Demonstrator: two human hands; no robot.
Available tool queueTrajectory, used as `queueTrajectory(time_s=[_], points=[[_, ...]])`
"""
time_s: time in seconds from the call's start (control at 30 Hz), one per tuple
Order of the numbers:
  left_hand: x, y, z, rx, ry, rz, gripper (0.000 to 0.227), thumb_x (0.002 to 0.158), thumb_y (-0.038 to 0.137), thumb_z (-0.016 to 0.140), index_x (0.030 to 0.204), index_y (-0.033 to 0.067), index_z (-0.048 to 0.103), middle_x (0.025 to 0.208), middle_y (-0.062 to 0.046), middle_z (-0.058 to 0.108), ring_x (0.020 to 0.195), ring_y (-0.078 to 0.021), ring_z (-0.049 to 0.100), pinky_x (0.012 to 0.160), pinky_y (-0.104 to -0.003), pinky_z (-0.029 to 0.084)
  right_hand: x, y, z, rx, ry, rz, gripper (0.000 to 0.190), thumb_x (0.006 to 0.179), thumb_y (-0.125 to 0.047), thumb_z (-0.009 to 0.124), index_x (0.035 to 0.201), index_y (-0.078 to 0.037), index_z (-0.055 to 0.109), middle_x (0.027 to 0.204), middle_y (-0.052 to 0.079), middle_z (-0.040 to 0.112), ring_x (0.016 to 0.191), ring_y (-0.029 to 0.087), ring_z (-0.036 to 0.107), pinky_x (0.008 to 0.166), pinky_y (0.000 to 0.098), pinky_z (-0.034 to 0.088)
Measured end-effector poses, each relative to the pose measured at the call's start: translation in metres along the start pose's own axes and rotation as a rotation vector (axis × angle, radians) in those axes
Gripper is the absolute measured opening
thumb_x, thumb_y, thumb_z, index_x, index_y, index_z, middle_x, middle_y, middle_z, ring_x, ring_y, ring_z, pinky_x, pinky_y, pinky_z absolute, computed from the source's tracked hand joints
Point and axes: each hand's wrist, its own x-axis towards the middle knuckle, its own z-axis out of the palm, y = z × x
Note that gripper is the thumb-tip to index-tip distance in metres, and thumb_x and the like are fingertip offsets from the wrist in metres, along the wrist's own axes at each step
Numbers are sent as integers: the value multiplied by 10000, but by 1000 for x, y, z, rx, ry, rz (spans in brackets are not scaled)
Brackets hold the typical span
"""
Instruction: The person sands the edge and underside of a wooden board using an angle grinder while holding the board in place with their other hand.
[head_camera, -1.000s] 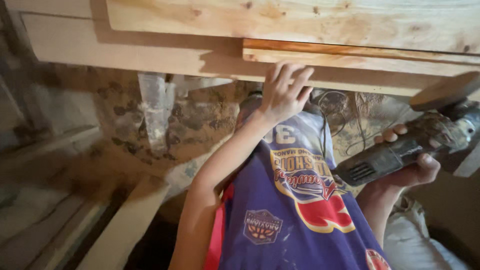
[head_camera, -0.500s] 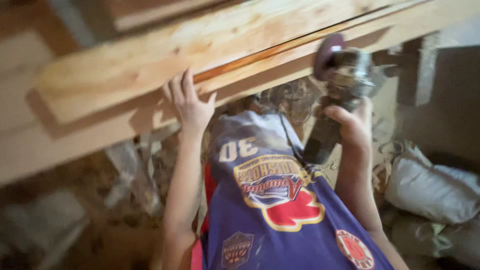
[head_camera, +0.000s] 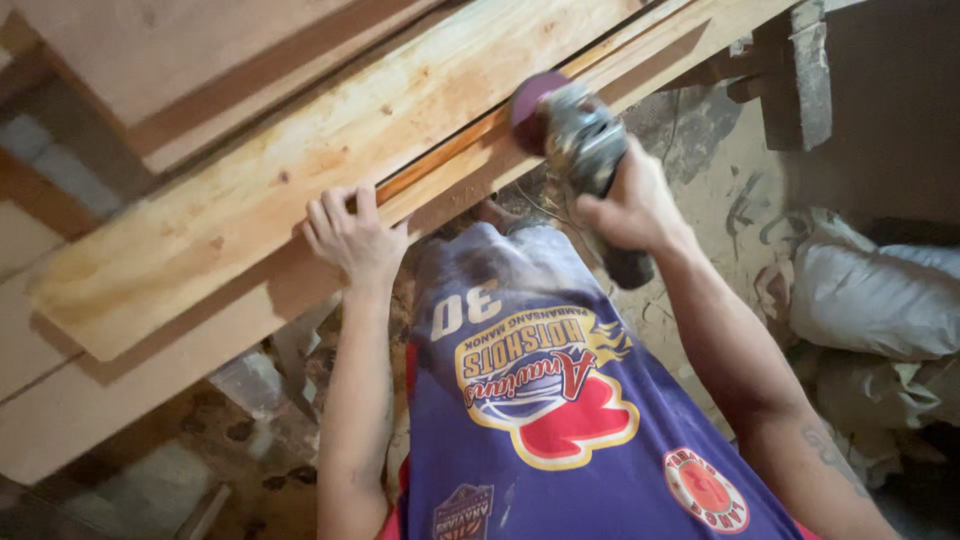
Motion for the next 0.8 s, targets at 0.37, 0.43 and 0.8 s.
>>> queueTrajectory(time_s=[0.37, 0.43, 0.8], points=[[1, -2, -9, 1, -56, 37, 579, 585, 448, 963, 1018, 190, 679, 1027, -54, 553, 953, -308, 546, 773, -489, 442, 25, -12, -28, -177, -308, 118, 767, 703, -188, 795, 1299, 121, 425, 969, 316, 686, 936, 444, 701, 857, 463, 553], [-1, -2, -7, 38, -58, 33, 498, 637, 324, 937, 1053, 198, 694, 1013, -46, 535, 958, -284, 551, 775, -462, 435, 34, -1, -44, -163, -283, 171, 750, 700, -186, 792, 1286, 116, 434, 1008, 306, 683, 939, 419, 711, 858, 443, 568], [0, -7, 2, 47, 48, 107, 427, 839, 488, 891, 1054, 166, 712, 952, -67, 511, 875, -308, 519, 732, -462, 394, 83, 88, -119, -282, -99, 300, 753, 736, -188, 783, 1327, 138, 448, 1070, 270, 682, 953, 359, 696, 879, 414, 574]])
